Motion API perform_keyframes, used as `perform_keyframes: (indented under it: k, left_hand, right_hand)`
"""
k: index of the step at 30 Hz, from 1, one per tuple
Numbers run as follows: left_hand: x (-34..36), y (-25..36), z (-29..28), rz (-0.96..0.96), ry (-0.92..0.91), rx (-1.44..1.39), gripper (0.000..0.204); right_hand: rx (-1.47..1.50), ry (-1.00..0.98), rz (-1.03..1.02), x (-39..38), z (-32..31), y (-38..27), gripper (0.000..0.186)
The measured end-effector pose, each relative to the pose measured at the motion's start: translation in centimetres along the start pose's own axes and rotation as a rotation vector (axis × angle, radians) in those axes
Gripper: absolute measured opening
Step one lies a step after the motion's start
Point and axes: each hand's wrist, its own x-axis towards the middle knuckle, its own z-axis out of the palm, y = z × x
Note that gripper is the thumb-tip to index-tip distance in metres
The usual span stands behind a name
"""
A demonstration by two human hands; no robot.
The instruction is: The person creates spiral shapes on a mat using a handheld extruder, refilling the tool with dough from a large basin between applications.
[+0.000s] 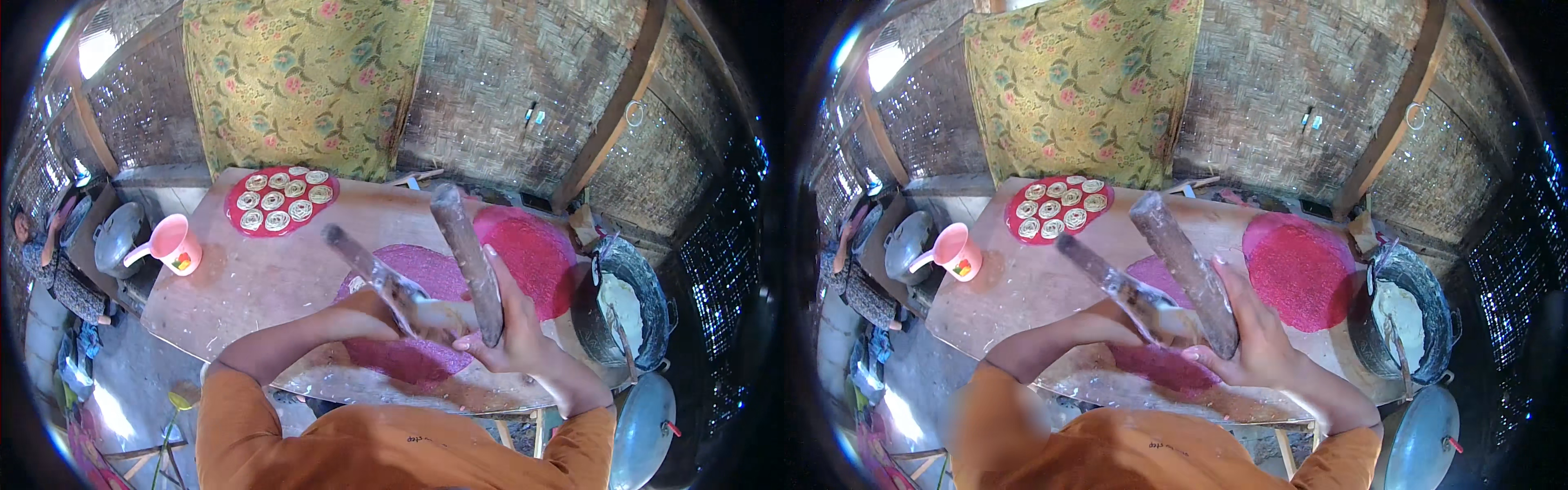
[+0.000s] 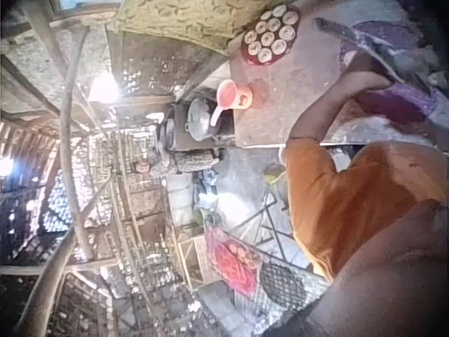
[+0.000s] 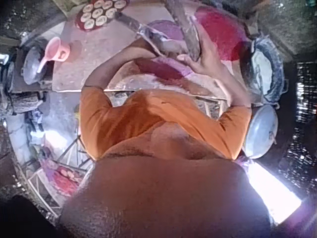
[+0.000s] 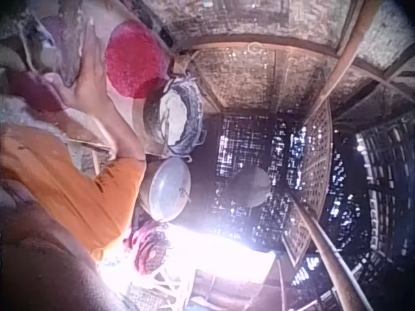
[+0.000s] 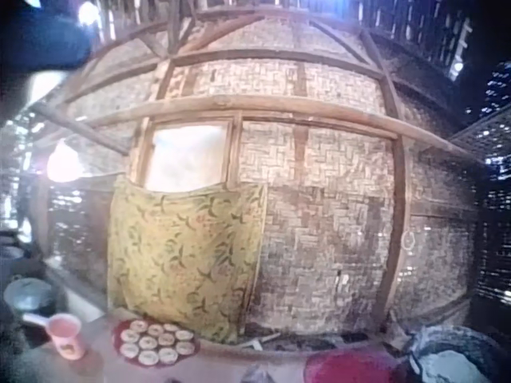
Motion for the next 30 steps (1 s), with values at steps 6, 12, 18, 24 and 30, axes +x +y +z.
perform_keyframes:
  k: [6,12,18,24,30]
  left_hand:
    - [1.6,-1.3,2.8,0.174,-0.087,0.096,0.034]
    - [-0.5,-4.4,1.2,0.12,-0.086,-0.196,0.048]
    - [2.3,1.6,-6.5,0.494,0.266,-1.043,0.121]
    - [7.3,-1.5,-8.7,0.638,0.481,-1.18,0.116]
    - [10.8,-11.9,-3.8,0.492,0.311,-1.295,0.092]
  right_hand:
    - [0.036,-0.151,0.096,1.4,1.4,0.7,0.107]
    - [1.419,-0.337,0.306,0.1,0.0,5.7,0.117]
    - [2.075,-0.532,0.275,-3.5,6.0,10.3,0.118]
    - [2.161,-0.579,0.39,-2.8,8.5,12.9,0.119]
    - [2.199,-0.602,0.484,-2.2,10.3,15.2,0.121]
